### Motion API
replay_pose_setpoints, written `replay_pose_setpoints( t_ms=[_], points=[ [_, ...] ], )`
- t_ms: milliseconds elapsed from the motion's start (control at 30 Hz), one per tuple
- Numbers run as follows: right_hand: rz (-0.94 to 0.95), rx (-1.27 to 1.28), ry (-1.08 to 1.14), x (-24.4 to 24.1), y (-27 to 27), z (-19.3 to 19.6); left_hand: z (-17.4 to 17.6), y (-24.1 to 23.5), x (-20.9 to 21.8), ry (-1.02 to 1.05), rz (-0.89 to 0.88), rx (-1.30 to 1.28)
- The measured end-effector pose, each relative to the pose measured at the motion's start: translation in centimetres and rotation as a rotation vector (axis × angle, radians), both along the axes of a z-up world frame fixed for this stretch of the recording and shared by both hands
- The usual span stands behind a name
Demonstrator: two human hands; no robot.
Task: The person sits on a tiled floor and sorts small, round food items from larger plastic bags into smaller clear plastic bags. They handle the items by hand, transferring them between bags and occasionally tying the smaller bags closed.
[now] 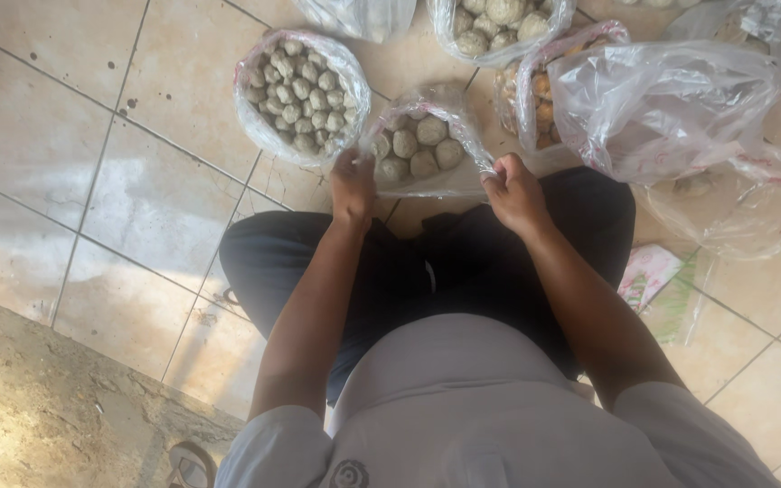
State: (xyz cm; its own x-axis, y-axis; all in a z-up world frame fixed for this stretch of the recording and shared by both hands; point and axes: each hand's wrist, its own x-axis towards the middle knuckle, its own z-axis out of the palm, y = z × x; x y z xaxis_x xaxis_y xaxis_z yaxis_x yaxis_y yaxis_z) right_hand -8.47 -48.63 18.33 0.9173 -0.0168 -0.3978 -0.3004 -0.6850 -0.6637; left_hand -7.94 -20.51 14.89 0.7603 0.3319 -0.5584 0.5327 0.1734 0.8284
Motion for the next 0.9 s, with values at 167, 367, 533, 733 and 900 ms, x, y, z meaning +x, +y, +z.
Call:
replay_pose_setpoints(
  t_ms=[167, 367, 533, 733, 900],
  points=[
    [0.269, -0.142, -0.109, 1.2, 0.7, 1.6, -0.3, 0.6, -1.5, -0.24, -0.04, 0.212],
    [0.428, -0.196, -0.365, 3.7, 3.9, -0.8, -0.2, 0.8, -1.0, -0.019, -0.422, 0.229],
    [0.374, -0.194, -0.231, 2.2, 1.8, 0.8, 1.0, 2.5, -0.3, -0.082, -0.137, -0.247],
    [0.326, -0.346, -0.403, -0.4, 0.2, 5.4, 2.9, 1.8, -0.5, -0.049, -0.197, -0.11],
    [0.502, -0.077, -0.691, -1.0, 4.4, 4.0, 4.2, 0.2, -2.1, 0.024, -0.175, -0.335]
  ],
)
